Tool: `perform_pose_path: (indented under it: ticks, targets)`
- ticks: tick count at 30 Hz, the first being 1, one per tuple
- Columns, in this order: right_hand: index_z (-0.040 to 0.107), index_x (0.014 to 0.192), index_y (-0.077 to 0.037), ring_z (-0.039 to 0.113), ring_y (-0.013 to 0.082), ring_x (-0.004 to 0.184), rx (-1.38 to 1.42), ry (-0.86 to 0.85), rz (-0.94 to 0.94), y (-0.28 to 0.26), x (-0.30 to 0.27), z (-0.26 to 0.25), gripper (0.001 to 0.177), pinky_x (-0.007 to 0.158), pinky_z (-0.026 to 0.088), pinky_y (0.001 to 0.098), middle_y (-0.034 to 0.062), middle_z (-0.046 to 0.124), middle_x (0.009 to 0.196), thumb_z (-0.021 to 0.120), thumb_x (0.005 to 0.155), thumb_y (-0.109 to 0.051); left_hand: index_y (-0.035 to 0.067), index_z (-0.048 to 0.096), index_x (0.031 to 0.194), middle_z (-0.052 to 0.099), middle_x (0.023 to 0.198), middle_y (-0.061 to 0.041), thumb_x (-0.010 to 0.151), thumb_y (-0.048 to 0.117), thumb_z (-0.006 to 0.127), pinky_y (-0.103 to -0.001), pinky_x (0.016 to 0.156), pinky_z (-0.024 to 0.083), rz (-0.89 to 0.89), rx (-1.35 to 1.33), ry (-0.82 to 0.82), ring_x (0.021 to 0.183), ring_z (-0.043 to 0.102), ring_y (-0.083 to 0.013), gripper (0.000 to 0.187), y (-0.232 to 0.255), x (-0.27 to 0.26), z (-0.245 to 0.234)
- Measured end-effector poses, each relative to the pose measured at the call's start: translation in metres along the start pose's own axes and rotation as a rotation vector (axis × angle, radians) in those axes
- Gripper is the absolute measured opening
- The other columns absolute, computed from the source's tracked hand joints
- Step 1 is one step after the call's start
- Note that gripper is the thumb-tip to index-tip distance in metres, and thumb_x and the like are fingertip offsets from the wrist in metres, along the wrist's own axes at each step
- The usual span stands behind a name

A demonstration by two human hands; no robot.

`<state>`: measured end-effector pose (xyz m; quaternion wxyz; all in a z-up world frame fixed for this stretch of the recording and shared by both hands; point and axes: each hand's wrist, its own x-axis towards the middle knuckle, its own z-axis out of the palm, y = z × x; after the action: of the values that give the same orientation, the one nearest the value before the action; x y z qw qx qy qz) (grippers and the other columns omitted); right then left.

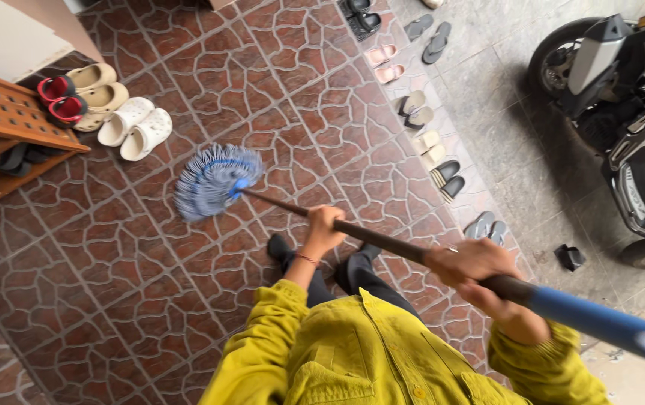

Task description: The person mops a tiled floor in a covered entryway using a blue string mop. They move the mop back and forth across the surface, navigating around a parked scooter, a shoe rack, and scattered footwear. The camera angle is high and downward-facing, showing the mop head and the person's hands on the handle.

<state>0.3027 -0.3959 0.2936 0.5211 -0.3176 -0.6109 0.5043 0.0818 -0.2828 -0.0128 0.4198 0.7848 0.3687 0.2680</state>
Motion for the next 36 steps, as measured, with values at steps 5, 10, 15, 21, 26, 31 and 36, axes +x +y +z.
perform_pose_path:
  ticks: [5, 10, 15, 21, 26, 31, 36]
  targets:
    - [0.038, 0.059, -0.013, 0.037, 0.0170, 0.046, -0.126, 0.168, 0.030, -0.074, -0.048, -0.041, 0.039, 0.056, 0.041, 0.0386, 0.0019, 0.036, 0.051, 0.056, 0.093, -0.021, 0.010, 0.045, 0.056, 0.055, 0.061, -0.012, 0.069, 0.028, 0.073, -0.048, 0.066, 0.042, 0.125, -0.114, -0.046, 0.067, 0.058, -0.0389, 0.036, 0.070, 0.049, 0.105]
    - [0.045, 0.059, -0.009, 0.048, 0.0171, 0.047, -0.305, 0.188, 0.041, -0.104, -0.084, -0.066, 0.035, 0.057, 0.047, 0.0390, 0.0041, 0.046, 0.052, 0.056, 0.092, -0.016, 0.013, 0.047, 0.057, 0.059, 0.063, -0.010, 0.073, 0.026, 0.070, -0.048, 0.071, 0.046, 0.237, -0.204, -0.169, 0.069, 0.061, -0.0367, 0.032, 0.107, 0.085, 0.201]
    - [0.044, 0.052, -0.009, 0.042, 0.0164, 0.042, -0.448, 0.340, 0.082, -0.100, -0.123, -0.063, 0.038, 0.048, 0.038, 0.0371, 0.0031, 0.044, 0.047, 0.056, 0.088, -0.015, 0.010, 0.049, 0.057, 0.060, 0.065, -0.015, 0.073, 0.022, 0.068, -0.045, 0.071, 0.051, 0.253, -0.170, -0.477, 0.071, 0.065, -0.0369, 0.028, 0.124, 0.100, 0.273]
    - [0.044, 0.054, -0.011, 0.037, 0.0120, 0.041, -0.383, 0.600, 0.021, -0.106, -0.150, -0.042, 0.038, 0.048, 0.032, 0.0338, -0.0022, 0.040, 0.048, 0.057, 0.090, -0.020, 0.012, 0.063, 0.064, 0.065, 0.070, -0.014, 0.070, 0.021, 0.070, -0.045, 0.077, 0.054, 0.273, -0.257, -0.443, 0.078, 0.067, -0.0376, 0.012, 0.155, 0.070, 0.270]
    - [0.042, 0.051, -0.012, 0.032, 0.0115, 0.038, -0.299, 0.621, 0.048, -0.123, -0.153, 0.000, 0.041, 0.046, 0.029, 0.0335, -0.0028, 0.034, 0.045, 0.061, 0.086, -0.022, 0.013, 0.066, 0.071, 0.066, 0.074, -0.013, 0.065, 0.019, 0.069, -0.046, 0.082, 0.052, 0.203, -0.219, -0.367, 0.083, 0.065, -0.0364, 0.009, 0.166, 0.021, 0.222]
    - [0.041, 0.048, -0.016, 0.030, 0.0098, 0.035, -0.199, 0.545, -0.021, -0.117, -0.178, 0.034, 0.041, 0.042, 0.031, 0.0327, -0.0049, 0.036, 0.040, 0.063, 0.082, -0.022, 0.013, 0.061, 0.066, 0.066, 0.072, -0.010, 0.070, 0.022, 0.072, -0.046, 0.085, 0.050, 0.142, -0.113, -0.370, 0.083, 0.064, -0.0338, 0.015, 0.160, -0.039, 0.164]
    - [0.043, 0.052, -0.016, 0.033, 0.0111, 0.035, -0.058, 0.439, -0.106, -0.084, -0.189, 0.084, 0.038, 0.041, 0.036, 0.0340, -0.0044, 0.038, 0.042, 0.061, 0.084, -0.023, 0.016, 0.062, 0.065, 0.067, 0.072, -0.006, 0.067, 0.024, 0.072, -0.046, 0.080, 0.048, 0.123, 0.014, -0.316, 0.082, 0.065, -0.0320, 0.013, 0.129, -0.105, 0.097]
